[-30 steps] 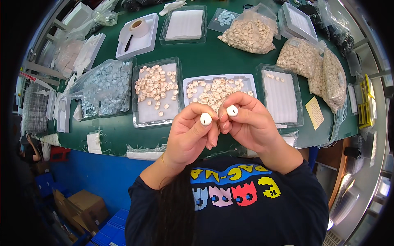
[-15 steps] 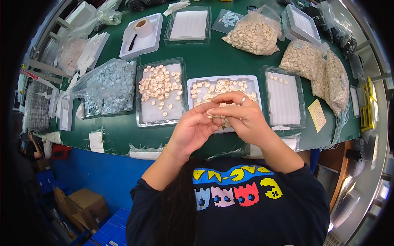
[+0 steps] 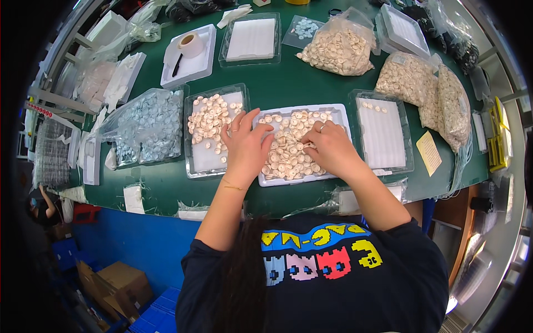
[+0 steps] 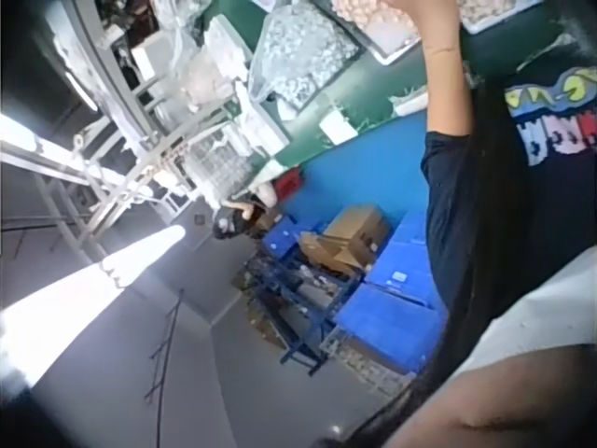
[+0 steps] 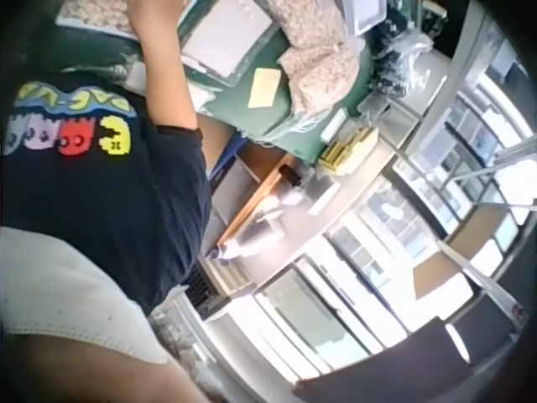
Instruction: The person picks earbud shell pieces from a tray, fits the pairs together by hand, and holds the paired components up toward the camera.
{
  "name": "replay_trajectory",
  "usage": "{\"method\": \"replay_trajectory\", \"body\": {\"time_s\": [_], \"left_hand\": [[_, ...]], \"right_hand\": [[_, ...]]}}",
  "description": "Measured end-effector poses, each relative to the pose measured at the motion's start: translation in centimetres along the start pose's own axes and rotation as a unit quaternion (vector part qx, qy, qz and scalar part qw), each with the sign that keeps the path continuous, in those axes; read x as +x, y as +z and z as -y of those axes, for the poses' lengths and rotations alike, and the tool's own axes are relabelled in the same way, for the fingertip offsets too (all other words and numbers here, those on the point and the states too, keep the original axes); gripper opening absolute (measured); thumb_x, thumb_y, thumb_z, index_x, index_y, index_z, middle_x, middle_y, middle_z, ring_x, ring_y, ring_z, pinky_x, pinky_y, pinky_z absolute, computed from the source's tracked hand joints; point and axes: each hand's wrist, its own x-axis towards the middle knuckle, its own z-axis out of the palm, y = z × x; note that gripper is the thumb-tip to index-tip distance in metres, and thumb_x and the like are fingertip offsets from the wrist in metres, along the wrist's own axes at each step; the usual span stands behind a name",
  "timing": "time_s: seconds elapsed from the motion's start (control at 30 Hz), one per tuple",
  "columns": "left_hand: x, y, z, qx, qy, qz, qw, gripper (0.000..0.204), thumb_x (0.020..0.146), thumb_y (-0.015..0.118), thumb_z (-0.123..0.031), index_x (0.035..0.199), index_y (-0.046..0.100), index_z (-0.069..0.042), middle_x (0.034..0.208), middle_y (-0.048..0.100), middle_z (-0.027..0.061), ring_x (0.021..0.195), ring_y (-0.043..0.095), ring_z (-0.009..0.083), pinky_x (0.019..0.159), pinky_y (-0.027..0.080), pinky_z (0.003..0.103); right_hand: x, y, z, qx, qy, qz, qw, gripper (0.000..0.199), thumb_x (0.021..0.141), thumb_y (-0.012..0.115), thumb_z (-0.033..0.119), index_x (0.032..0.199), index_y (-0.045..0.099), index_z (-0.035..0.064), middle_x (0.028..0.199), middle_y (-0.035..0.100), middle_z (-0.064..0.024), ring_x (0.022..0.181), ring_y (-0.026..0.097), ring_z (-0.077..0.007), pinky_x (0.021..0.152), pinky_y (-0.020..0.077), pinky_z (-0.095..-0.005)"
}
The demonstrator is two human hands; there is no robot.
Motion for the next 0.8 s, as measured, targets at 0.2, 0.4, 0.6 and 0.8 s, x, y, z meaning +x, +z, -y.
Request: {"method": "replay_trajectory", "body": {"time_s": [0.2,0.4,0.6,0.8], "left_hand": [[0.7,1.0,-0.5,0.035,0.033,0.045,0.998,0.012,0.074,0.066,-0.019,0.085,0.065,-0.013,0.131,0.041,0.0087,0.125,0.030,0.0329,0.098,0.015,0.060],[0.3,0.5,-0.4,0.012,0.037,0.035,0.999,0.012,0.073,0.067,-0.020,0.072,0.062,-0.008,0.126,0.047,0.0086,0.123,0.034,0.0299,0.097,0.015,0.059],[0.0,-1.1,-1.5,-0.242,-0.061,0.090,0.964,0.013,0.073,0.069,-0.014,0.071,0.060,-0.005,0.084,0.065,0.0058,0.077,0.060,0.0196,0.069,0.044,0.034],[-1.0,-2.3,-3.3,-0.497,-0.112,0.121,0.852,0.011,0.081,0.064,-0.008,0.079,0.058,0.001,0.074,0.063,0.0063,0.068,0.057,0.0092,0.059,0.046,0.022]], "right_hand": [[-0.1,0.3,0.1,-0.019,-0.006,-0.006,1.000,0.009,0.073,0.064,0.012,0.080,0.068,0.0101,0.077,0.058,-0.0041,0.078,0.053,-0.0247,0.071,0.0422,-0.0372],[-0.1,-0.3,-0.3,0.048,-0.011,-0.023,0.998,0.013,0.073,0.063,0.008,0.085,0.068,0.0078,0.078,0.060,-0.0071,0.076,0.056,-0.0258,0.070,0.0442,-0.0362],[-0.1,-1.2,0.5,0.166,0.021,-0.052,0.984,0.015,0.077,0.060,0.002,0.091,0.066,0.0036,0.077,0.060,-0.0109,0.073,0.057,-0.0267,0.065,0.0456,-0.0342],[0.2,-2.3,1.6,0.188,0.026,-0.049,0.981,0.014,0.078,0.058,0.004,0.090,0.065,0.0041,0.082,0.061,-0.0122,0.076,0.058,-0.0304,0.067,0.0472,-0.0364]]}}
